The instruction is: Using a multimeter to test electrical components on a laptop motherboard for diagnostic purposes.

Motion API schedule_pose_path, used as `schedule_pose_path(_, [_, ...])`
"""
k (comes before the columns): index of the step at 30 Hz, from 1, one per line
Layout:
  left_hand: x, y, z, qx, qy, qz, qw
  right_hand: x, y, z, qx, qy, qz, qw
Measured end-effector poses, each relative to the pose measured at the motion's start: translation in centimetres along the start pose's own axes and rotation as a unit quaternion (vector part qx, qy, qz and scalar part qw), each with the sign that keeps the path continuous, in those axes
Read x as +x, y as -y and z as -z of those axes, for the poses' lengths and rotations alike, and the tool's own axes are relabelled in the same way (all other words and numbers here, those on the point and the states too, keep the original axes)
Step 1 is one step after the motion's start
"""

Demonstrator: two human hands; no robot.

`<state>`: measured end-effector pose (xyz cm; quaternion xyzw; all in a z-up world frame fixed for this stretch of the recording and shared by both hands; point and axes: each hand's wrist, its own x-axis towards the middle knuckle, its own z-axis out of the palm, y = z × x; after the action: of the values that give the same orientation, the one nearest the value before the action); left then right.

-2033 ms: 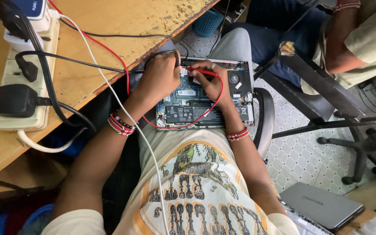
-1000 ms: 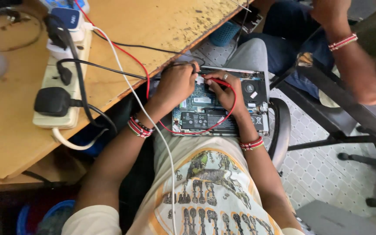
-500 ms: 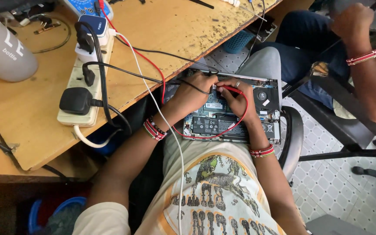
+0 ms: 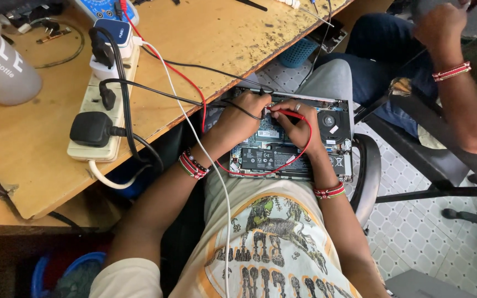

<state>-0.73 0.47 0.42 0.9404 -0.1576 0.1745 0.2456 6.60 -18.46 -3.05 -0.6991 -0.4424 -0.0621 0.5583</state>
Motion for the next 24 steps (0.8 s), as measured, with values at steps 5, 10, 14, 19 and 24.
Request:
schedule_pose_path(5, [-0.3, -0.1, 0.3, 0.005, 0.006, -0.006, 1.000, 0.1, 0.1, 0.1, 0.002, -0.003, -0.002, 1.000])
schedule_pose_path(10, [-0.2, 0.5, -0.4, 0.009, -0.003, -0.019, 1.000, 0.0, -0.3, 0.1, 0.000, -0.004, -0.004, 1.000])
schedule_pose_path(14, [-0.3, 0.4, -0.2, 0.006, -0.007, -0.019, 1.000, 0.1, -0.3, -0.1, 0.011, -0.016, -0.010, 1.000])
schedule_pose_path(19, [-0.4, 0.3, -0.5, 0.037, -0.021, -0.028, 0.999, 0.0, -0.6, -0.1, 0.008, -0.020, -0.005, 1.000])
schedule_pose_path(24, [-0.2, 0.3, -1.1, 0.058, -0.029, -0.028, 0.997, 0.0, -0.6, 0.0, 0.007, -0.021, 0.004, 1.000])
